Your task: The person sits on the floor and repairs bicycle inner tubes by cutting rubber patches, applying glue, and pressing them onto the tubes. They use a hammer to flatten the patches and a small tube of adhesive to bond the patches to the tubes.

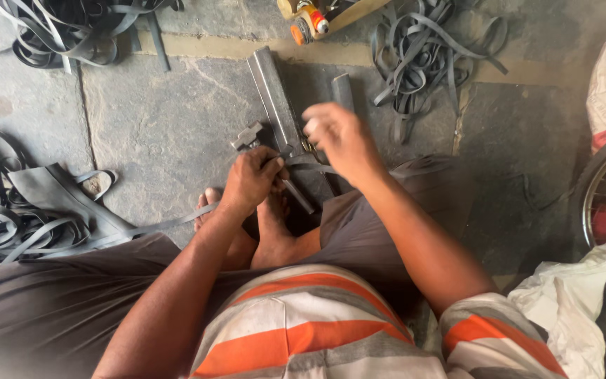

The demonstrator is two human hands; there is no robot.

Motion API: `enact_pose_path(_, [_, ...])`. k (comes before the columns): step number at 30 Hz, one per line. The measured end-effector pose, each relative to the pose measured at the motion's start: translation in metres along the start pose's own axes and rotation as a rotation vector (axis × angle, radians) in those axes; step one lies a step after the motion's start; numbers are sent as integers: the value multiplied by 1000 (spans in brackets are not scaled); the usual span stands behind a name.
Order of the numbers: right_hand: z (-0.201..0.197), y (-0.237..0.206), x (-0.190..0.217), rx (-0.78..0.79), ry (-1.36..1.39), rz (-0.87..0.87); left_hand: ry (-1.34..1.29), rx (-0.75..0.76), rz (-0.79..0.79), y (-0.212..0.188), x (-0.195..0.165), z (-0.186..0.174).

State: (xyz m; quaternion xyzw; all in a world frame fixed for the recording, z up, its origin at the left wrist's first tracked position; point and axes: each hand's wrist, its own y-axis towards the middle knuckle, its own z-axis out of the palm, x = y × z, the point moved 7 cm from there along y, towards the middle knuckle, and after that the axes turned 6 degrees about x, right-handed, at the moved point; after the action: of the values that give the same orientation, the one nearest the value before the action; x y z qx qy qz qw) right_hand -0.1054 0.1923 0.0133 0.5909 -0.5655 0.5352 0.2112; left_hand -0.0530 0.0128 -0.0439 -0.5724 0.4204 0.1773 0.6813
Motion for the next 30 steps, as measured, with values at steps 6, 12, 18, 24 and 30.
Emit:
enact_pose_path(6, [64,-48,11,983,669,203,252,-25,193,5,19,-2])
enact_pose_path(12, [-46,74,-38,-315,-80,-72,-65,73,17,-1,21,-1])
enact_pose_path(18, [-54,127,-19,-392,-617,-200,-488,543,-133,-5,33,40])
enact_pose_path(24, [-56,150,-4,-529,-766,-224,-589,386,-14,-3,30,40])
enact_pose_path(30, [-69,102,40,-679,-757,-434,-731,97,70,11,31,11])
